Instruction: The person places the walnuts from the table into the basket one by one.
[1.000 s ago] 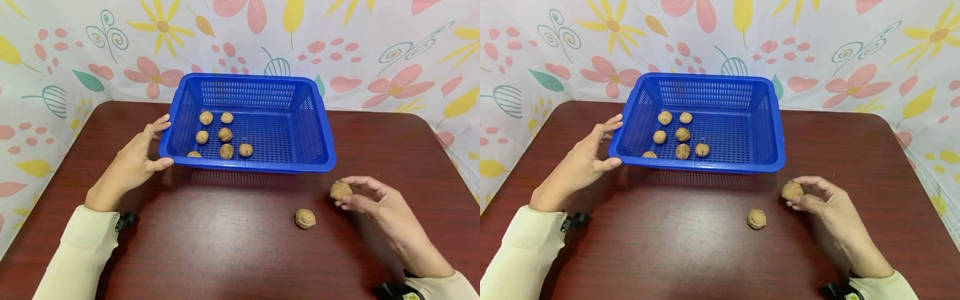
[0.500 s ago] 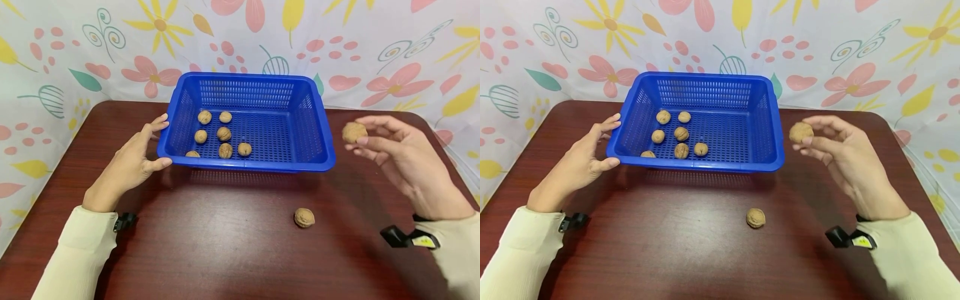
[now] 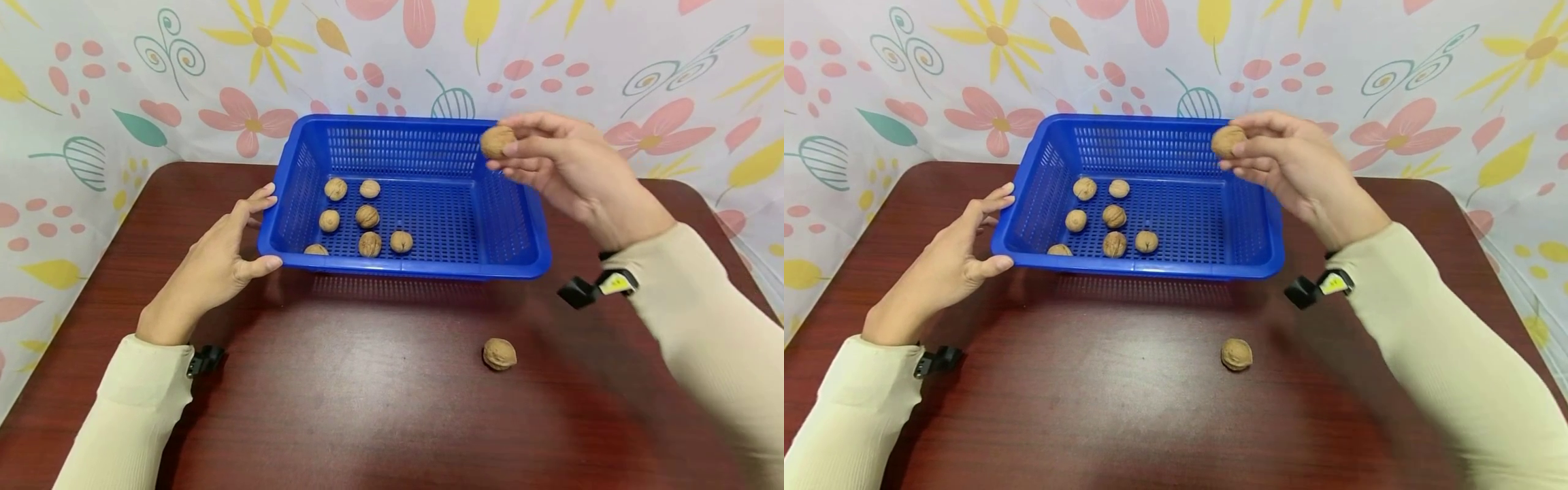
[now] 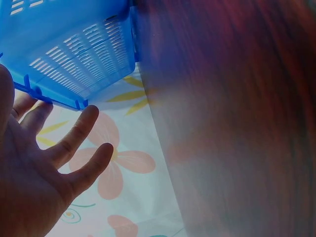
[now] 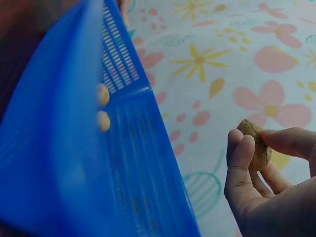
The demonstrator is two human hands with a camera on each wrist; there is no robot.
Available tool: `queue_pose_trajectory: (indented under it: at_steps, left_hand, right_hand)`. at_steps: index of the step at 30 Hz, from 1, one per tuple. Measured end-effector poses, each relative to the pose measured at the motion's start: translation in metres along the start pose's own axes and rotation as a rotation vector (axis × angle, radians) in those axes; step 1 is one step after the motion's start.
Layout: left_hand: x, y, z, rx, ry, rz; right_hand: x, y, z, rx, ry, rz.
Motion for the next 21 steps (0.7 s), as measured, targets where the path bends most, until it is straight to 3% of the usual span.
queue_pose_trajectory:
  at_steps: [9, 16, 21]
  left_hand:
    - [0.001, 0.000, 0.000, -0.008, 0.002, -0.008]
    - [0.001, 0.000, 0.000, -0.018, 0.010, -0.012]
    - [0.000, -0.001, 0.000, -0.027, 0.013, -0.014]
  right_hand:
    - [0.033, 0.063, 0.013, 0.113, -0.094, 0.047]
    - [0.042, 0.101, 0.042, 0.245, -0.135, 0.025]
    - [0.047, 0.117, 0.065, 0.316, -0.196, -0.029]
Point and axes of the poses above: each hand's wrist, its own y-axis towards the middle knuckle, its own x-axis out of the palm, z = x × y, the point moved 6 cm from there along y, towards the middle knuckle, and after that the axes turned 5 degrees about x, right-handed, at the moved point
